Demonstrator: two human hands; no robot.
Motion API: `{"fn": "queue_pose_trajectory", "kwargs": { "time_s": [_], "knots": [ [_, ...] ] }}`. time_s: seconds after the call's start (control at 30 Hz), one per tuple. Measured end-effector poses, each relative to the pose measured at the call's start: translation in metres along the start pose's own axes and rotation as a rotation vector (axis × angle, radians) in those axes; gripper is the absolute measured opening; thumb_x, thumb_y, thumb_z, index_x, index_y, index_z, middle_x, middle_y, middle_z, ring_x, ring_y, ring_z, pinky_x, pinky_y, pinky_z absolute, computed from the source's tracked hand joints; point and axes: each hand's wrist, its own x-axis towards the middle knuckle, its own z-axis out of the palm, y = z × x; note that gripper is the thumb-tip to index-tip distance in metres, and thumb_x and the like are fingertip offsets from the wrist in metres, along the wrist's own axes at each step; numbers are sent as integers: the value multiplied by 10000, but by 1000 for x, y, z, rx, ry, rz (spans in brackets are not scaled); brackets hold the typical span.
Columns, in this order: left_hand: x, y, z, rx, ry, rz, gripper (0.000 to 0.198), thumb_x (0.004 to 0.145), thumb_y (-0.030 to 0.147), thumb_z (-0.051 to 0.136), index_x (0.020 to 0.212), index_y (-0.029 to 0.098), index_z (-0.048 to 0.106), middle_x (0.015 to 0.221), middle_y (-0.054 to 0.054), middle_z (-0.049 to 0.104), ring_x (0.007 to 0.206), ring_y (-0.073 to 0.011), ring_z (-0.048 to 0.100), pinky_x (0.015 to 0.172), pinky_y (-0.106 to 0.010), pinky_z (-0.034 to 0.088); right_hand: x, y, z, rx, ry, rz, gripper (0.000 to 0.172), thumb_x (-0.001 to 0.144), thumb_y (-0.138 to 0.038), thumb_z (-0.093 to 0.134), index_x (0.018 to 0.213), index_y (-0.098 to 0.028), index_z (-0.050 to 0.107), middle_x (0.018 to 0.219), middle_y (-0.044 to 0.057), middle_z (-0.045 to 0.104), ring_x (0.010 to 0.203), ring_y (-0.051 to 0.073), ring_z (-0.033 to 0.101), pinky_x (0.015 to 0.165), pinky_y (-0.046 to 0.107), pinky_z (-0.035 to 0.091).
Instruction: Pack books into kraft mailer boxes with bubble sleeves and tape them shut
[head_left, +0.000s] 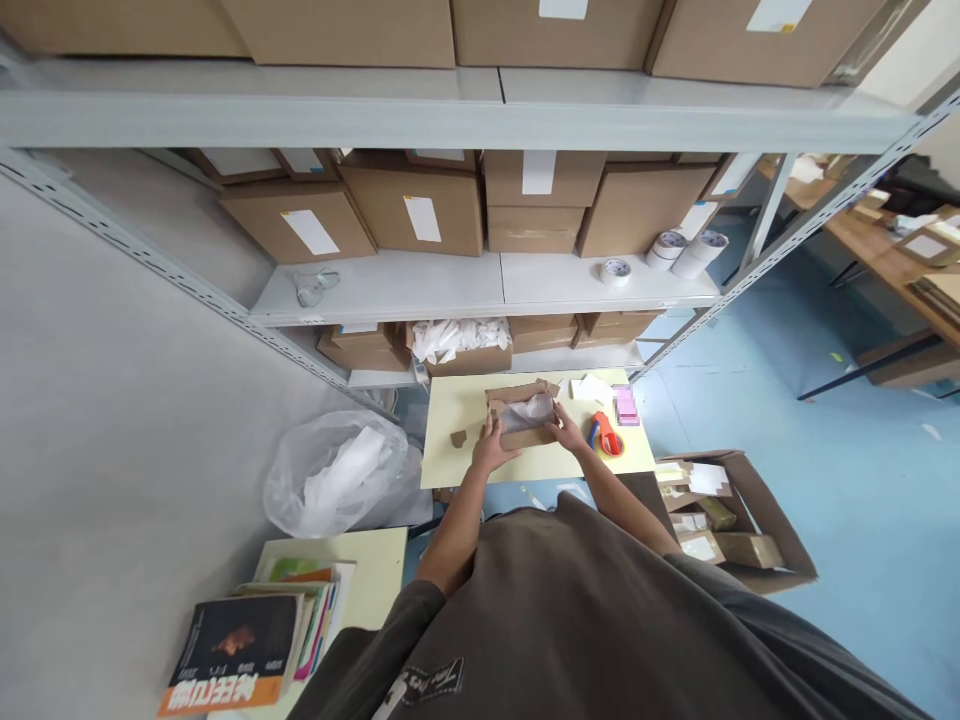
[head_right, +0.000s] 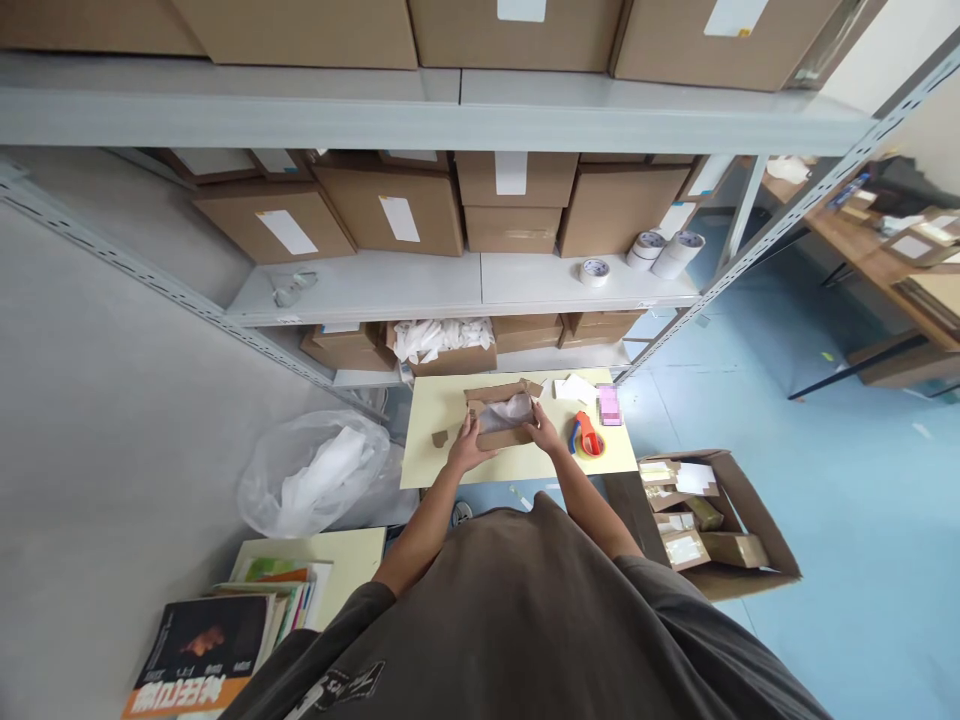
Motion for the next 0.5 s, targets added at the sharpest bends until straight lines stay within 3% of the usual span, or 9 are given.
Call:
{"fn": "queue_pose_trajectory", "kwargs": {
  "time_s": [0.07, 0.23, 0.4, 0.5],
  "knots": [
    [-1, -3, 0, 54, -19, 14, 1180, 772, 625, 861, 1737, 261, 289, 1866, -131, -28, 1694, -428, 160, 1247, -461, 405, 3, -5, 1, -45, -57, -3, 824, 989, -368, 592, 1748, -191, 323, 1783, 147, 367, 1595, 280, 448, 1256, 449, 439],
    [2, -7, -2, 76, -32, 31, 911, 926, 571, 720, 1710, 267, 369, 1867, -107, 56, 1674, -370, 264, 1242, -411, 401, 6, -13, 5, -257, -158, -6, 777, 1017, -363, 585, 1734, -168, 357, 1827, 157, 244, 1592, 333, 430, 1273, 455, 400],
    [7, -7, -8, 45, -2, 19, 842, 909, 624, 746, 1634, 268, 510, 1851, -108, 175, 1652, -380, 314, 1229, -409, 418, 10, -21, 2, -312, -192, 29, 694, 1069, -475, 556, 1708, -238, 424, 1831, 138, 240, 1538, 354, 503, 1260, 484, 399],
    [11, -7, -14, -40, 42, -3, 708, 950, 603, 717, 1558, 258, 606, 1825, -112, 272, 1622, -366, 385, 1220, -397, 428, 11, -25, -6, -230, -192, 32, 746, 1030, -573, 614, 1694, -276, 449, 1786, 102, 373, 1527, 331, 527, 1250, 457, 423]
  ]
}}
